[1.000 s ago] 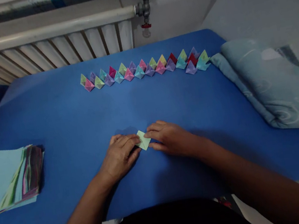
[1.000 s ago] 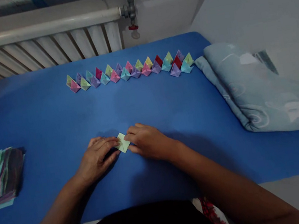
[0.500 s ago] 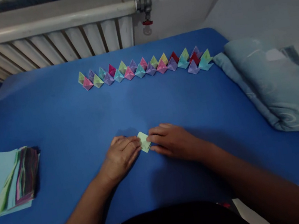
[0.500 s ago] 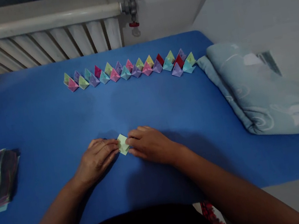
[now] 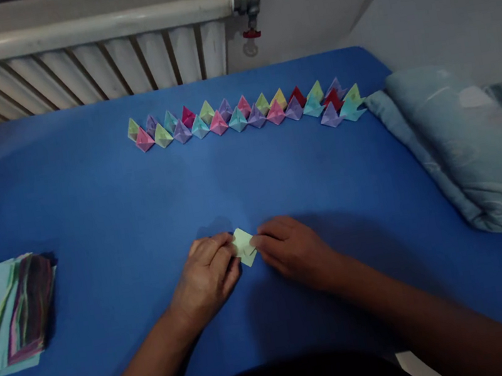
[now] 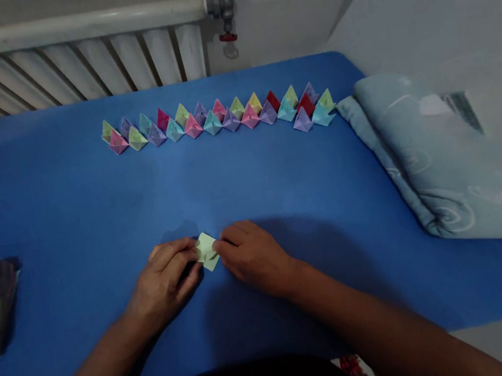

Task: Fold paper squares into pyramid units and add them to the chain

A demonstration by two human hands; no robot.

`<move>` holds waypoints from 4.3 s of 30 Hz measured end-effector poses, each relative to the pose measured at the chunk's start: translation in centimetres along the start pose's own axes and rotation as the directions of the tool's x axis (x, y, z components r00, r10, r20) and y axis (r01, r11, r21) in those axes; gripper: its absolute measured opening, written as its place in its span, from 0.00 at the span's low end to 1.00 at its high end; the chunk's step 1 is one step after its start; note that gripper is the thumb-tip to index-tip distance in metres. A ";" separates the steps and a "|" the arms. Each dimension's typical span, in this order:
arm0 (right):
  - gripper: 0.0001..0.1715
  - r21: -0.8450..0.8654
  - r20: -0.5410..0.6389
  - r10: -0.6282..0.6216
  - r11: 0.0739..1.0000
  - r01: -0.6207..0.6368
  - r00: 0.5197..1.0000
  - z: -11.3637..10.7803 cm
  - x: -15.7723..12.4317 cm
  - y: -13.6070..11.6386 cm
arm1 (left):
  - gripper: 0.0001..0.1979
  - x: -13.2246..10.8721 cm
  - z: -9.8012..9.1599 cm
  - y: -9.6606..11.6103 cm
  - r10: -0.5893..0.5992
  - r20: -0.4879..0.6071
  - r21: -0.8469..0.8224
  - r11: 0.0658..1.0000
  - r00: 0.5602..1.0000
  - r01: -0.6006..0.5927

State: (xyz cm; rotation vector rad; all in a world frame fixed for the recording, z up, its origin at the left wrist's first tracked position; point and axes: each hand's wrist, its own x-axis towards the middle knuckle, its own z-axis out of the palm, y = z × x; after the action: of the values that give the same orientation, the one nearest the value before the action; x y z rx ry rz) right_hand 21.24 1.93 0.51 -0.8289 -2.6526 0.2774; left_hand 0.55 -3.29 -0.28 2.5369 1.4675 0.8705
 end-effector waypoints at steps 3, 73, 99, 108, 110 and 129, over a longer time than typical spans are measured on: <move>0.13 0.019 -0.004 0.045 0.999 -0.045 0.999 -0.1 0.0 -0.4 | 0.07 0.1 0.1 -0.1 -0.002 0.008 -0.002 1.000 1.000 0.002; 0.11 -0.050 0.255 0.485 0.870 -0.490 0.837 -1.2 2.8 -1.3 | 0.09 1.9 1.2 1.3 -0.319 0.063 0.107 0.944 0.946 0.312; 0.04 0.524 0.049 0.449 0.748 -0.406 0.892 1.3 3.5 -1.7 | 0.07 1.2 0.2 -0.1 -0.400 0.109 -0.070 0.910 0.910 0.409; 0.07 0.524 0.131 0.458 0.721 -0.454 0.879 1.4 3.8 -1.7 | 0.05 0.8 -0.6 -0.5 -0.423 0.142 -0.034 0.901 0.895 0.431; 0.07 0.520 0.141 0.457 0.721 -0.459 0.878 1.3 3.9 -1.7 | 0.06 0.7 -0.6 -0.6 -0.410 0.148 -0.002 0.910 0.900 0.414; 0.10 0.188 0.131 0.435 0.872 -0.453 0.891 -0.3 1.8 0.7 | 0.16 0.9 -0.7 -1.0 -0.141 0.150 0.154 0.981 0.979 0.118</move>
State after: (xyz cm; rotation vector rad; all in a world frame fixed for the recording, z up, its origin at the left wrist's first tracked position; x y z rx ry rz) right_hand 20.27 3.54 1.06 -1.3729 -2.4129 0.7157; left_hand -0.21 -2.18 0.36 2.5055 1.6773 0.5468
